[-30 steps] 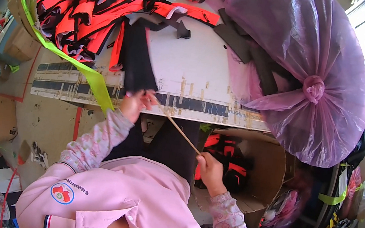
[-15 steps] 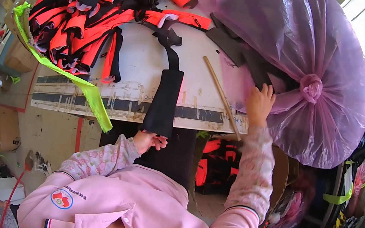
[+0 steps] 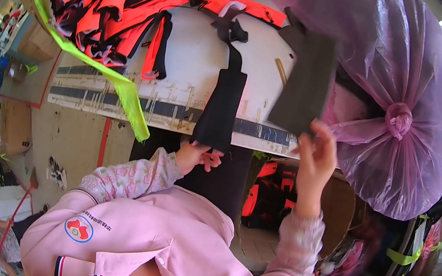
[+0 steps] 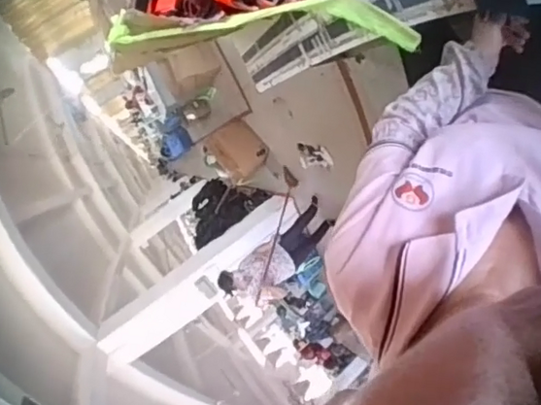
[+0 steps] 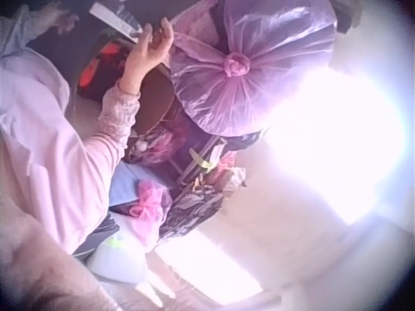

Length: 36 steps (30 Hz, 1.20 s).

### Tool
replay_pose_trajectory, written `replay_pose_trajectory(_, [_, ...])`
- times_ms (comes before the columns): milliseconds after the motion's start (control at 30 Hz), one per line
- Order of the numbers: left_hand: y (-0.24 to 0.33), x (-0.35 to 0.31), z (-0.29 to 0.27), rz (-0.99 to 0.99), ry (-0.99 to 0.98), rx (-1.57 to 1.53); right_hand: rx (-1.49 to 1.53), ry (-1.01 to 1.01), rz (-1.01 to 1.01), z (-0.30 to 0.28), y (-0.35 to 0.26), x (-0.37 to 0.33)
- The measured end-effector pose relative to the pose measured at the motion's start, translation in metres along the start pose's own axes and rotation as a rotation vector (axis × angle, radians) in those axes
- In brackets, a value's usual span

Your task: Manually folding and organizing life vest components for assembly.

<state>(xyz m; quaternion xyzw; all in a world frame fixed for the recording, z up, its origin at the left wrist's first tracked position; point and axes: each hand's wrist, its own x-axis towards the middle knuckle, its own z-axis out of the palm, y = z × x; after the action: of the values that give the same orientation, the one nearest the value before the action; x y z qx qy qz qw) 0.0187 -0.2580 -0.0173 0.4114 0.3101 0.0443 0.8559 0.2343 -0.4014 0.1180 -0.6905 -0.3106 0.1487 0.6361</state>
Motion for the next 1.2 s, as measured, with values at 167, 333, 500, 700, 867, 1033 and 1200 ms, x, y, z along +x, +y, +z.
replay_pose_trajectory(167, [-0.013, 0.018, -0.003, 0.130, 0.082, -0.026, 0.607, -0.539, 0.731, -0.007, -0.021, -0.106])
replay_pose_trajectory(333, [0.009, 0.012, -0.003, 0.104, -0.365, -0.479, 0.690, -0.444, 0.918, -0.012, -0.021, -0.153])
replay_pose_trajectory(500, [-0.003, 0.020, 0.008, 0.187, 0.034, -0.220, 0.689, -0.245, 0.842, -0.002, -0.028, -0.161])
replay_pose_trajectory(700, [-0.014, 0.024, 0.008, 0.140, 0.027, -0.114, 0.542, -0.123, 0.792, 0.036, -0.035, -0.148])
replay_pose_trajectory(867, [-0.050, 0.052, -0.012, 0.031, -0.508, -0.628, 0.422, -0.151, 0.642, 0.073, 0.006, -0.120])
replay_pose_trajectory(1033, [-0.027, 0.033, -0.018, 0.084, -0.500, -0.555, -0.781, -0.331, -0.325, 0.076, -0.035, -0.108])
replay_pose_trajectory(1200, [-0.041, 0.036, -0.010, 0.189, -0.312, -0.486, -1.064, -0.470, -0.497, 0.109, 0.007, -0.121])
